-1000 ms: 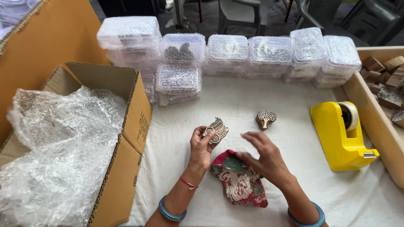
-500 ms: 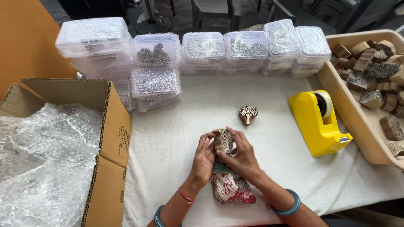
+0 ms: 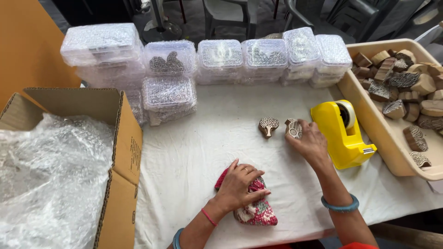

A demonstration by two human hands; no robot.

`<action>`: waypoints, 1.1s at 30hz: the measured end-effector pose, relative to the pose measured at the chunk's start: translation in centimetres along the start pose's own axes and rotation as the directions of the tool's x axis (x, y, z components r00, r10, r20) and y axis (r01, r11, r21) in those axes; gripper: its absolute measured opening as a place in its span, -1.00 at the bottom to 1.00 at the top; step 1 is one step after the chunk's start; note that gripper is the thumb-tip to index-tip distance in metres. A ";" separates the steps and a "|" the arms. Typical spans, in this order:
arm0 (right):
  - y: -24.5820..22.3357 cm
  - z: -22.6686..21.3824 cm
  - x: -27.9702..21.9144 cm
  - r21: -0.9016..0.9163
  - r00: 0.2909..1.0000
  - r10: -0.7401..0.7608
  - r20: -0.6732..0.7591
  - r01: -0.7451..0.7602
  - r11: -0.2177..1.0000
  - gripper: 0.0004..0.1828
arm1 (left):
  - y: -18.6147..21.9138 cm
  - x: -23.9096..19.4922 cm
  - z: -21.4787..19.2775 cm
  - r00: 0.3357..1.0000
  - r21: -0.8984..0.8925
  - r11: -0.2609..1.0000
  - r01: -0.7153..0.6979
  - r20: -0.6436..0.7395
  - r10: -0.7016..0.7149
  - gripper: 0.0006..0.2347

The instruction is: The person wraps a small plastic container in bubble wrap and secures it with tape. They then wipe two decorative wooden items with a cloth, place them into a plastic container, and wrap the container in bubble wrap.

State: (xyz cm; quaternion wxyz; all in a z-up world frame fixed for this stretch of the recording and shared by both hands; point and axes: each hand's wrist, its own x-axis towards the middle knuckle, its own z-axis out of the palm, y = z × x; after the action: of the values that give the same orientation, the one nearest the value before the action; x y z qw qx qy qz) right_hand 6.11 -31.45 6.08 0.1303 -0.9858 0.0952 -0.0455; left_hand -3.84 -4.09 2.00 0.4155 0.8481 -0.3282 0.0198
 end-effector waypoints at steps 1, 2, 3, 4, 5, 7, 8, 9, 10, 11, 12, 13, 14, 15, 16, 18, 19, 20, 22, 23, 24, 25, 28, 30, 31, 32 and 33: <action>0.1 0.8 0.3 0.003 1.000 -0.005 0.006 0.005 1.000 -0.21 | -0.1 -0.2 0.1 1.000 0.002 1.000 0.007 -0.001 -0.007 -0.48; 0.2 1.6 0.6 -0.010 1.000 -0.024 -0.017 0.024 1.000 -0.20 | -0.2 -0.3 0.3 1.000 0.026 1.000 -0.008 0.005 0.007 -0.51; 0.2 2.2 1.1 -0.024 0.998 -0.046 -0.043 0.045 0.999 -0.19 | -0.3 -0.3 0.4 1.000 0.050 0.998 -0.025 0.008 0.024 -0.54; -0.1 1.8 1.0 -0.022 0.998 -0.053 -0.041 0.052 0.998 -0.19 | -0.5 -0.2 0.6 1.000 0.053 0.998 -0.020 0.004 0.019 -0.54; -0.4 1.6 0.7 -0.021 0.998 -0.066 -0.005 0.066 0.998 -0.15 | -0.5 -0.3 0.8 1.000 0.072 0.997 -0.013 -0.018 0.014 -0.58; 0.0 1.3 -0.1 -0.016 0.995 -0.091 0.035 0.091 0.996 -0.10 | -0.4 -0.1 0.4 0.999 0.095 0.995 0.004 -0.046 0.001 -0.62; 0.7 1.4 -0.6 0.040 0.973 -0.209 -0.101 0.213 0.976 -0.16 | -0.3 0.1 -0.1 0.993 0.076 0.996 0.052 -0.109 -0.044 -0.65; 1.4 1.6 -1.0 0.081 0.919 -0.315 -0.237 0.342 0.936 -0.21 | -0.1 0.2 -0.6 0.980 0.054 0.993 0.107 -0.173 -0.096 -0.68; 1.1 1.4 -2.3 0.086 0.916 -0.330 -0.228 0.357 0.930 -0.21 | 0.3 0.2 -1.3 0.977 0.057 0.991 0.124 -0.184 -0.111 -0.68; 0.6 1.2 -3.4 0.237 0.948 -0.298 -0.111 0.317 0.918 -0.31 | 0.6 0.4 -2.1 0.939 -0.075 0.979 0.188 -0.280 -0.201 -0.68; 0.3 1.0 -4.5 0.374 0.960 -0.280 0.017 0.254 0.892 -0.39 | 0.9 0.5 -3.0 0.884 -0.211 0.950 0.231 -0.362 -0.296 -0.68; -2.1 0.4 -6.1 0.377 0.954 -0.299 0.026 0.268 0.887 -0.39 | 0.7 0.7 -3.2 0.874 -0.210 0.947 0.244 -0.375 -0.309 -0.68; -4.3 -0.2 -7.7 0.526 0.887 -0.462 0.032 0.378 0.762 -0.23 | 0.4 1.0 -3.3 0.814 -0.404 0.877 0.258 -0.397 -0.423 -0.66; -6.3 -0.9 -9.6 0.660 0.798 -0.602 0.009 0.448 0.604 -0.05 | 0.2 1.2 -3.5 0.753 -0.583 0.775 0.243 -0.390 -0.529 -0.63; -7.4 -0.5 -10.2 0.663 0.791 -0.612 0.014 0.451 0.598 -0.05 | -0.3 1.2 -2.8 0.745 -0.583 0.774 0.247 -0.397 -0.537 -0.63; -9.6 0.0 -11.3 0.648 0.638 -0.761 -0.116 0.629 0.429 0.21 | -1.5 1.6 -1.5 0.732 -0.907 0.410 0.093 -0.216 -0.646 -0.54; -9.6 1.2 -10.9 0.650 0.628 -0.769 -0.121 0.635 0.416 0.21 | -2.0 1.3 -0.3 0.726 -0.904 0.418 0.087 -0.230 -0.648 -0.54; -9.7 2.3 -10.6 0.686 0.721 -0.693 0.010 0.499 0.529 0.10 | -2.6 0.9 0.8 0.755 -0.898 0.435 0.066 -0.240 -0.610 -0.51; -10.1 3.4 -9.2 0.709 0.762 -0.634 0.133 0.374 0.598 0.00 | -1.7 -0.3 -0.7 0.766 -0.877 0.480 0.030 -0.289 -0.575 -0.47; -10.0 3.4 -8.3 0.696 0.750 -0.661 0.034 0.457 0.554 -0.09 | 0.1 -1.3 -2.7 0.786 -0.679 0.728 0.100 -0.394 -0.476 -0.43; -10.0 3.5 -7.3 0.676 0.728 -0.682 -0.065 0.535 0.507 -0.18 | 2.0 -2.2 -4.6 0.814 -0.409 0.897 0.167 -0.456 -0.359 -0.38; -10.2 2.9 -6.8 0.684 0.703 -0.709 -0.061 0.547 0.483 -0.18 | 4.0 -3.9 -6.8 0.793 -0.402 0.898 0.179 -0.482 -0.374 -0.38; -10.8 2.0 -5.3 0.525 0.619 -0.782 0.069 0.644 0.556 -0.24 | 10.1 -8.6 -12.6 0.928 -0.036 0.978 0.204 -0.312 -0.205 -0.47; -11.3 2.2 -5.2 0.221 0.589 -0.621 0.517 0.609 0.762 -0.19 | 13.7 -11.2 -16.3 0.986 0.301 0.950 0.084 -0.163 -0.035 -0.50; -11.6 2.9 -5.6 0.222 0.584 -0.626 0.517 0.615 0.757 -0.19 | 14.9 -12.0 -18.1 0.985 0.304 0.949 0.089 -0.169 -0.039 -0.50; -11.8 3.6 -6.1 0.237 0.559 -0.729 0.396 0.704 0.669 -0.13 | 16.1 -12.8 -19.9 0.971 0.463 0.872 0.160 -0.231 -0.055 -0.48; -12.1 4.3 -6.6 0.236 0.512 -0.816 0.268 0.787 0.571 -0.05 | 17.3 -13.6 -21.7 0.954 0.603 0.763 0.232 -0.293 -0.058 -0.47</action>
State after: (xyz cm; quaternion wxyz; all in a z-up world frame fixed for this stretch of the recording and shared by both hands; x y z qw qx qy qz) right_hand 2.31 -17.63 4.71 0.1503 -0.9026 -0.3971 0.0706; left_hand -19.23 11.18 24.00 0.1463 0.9510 -0.1785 0.2058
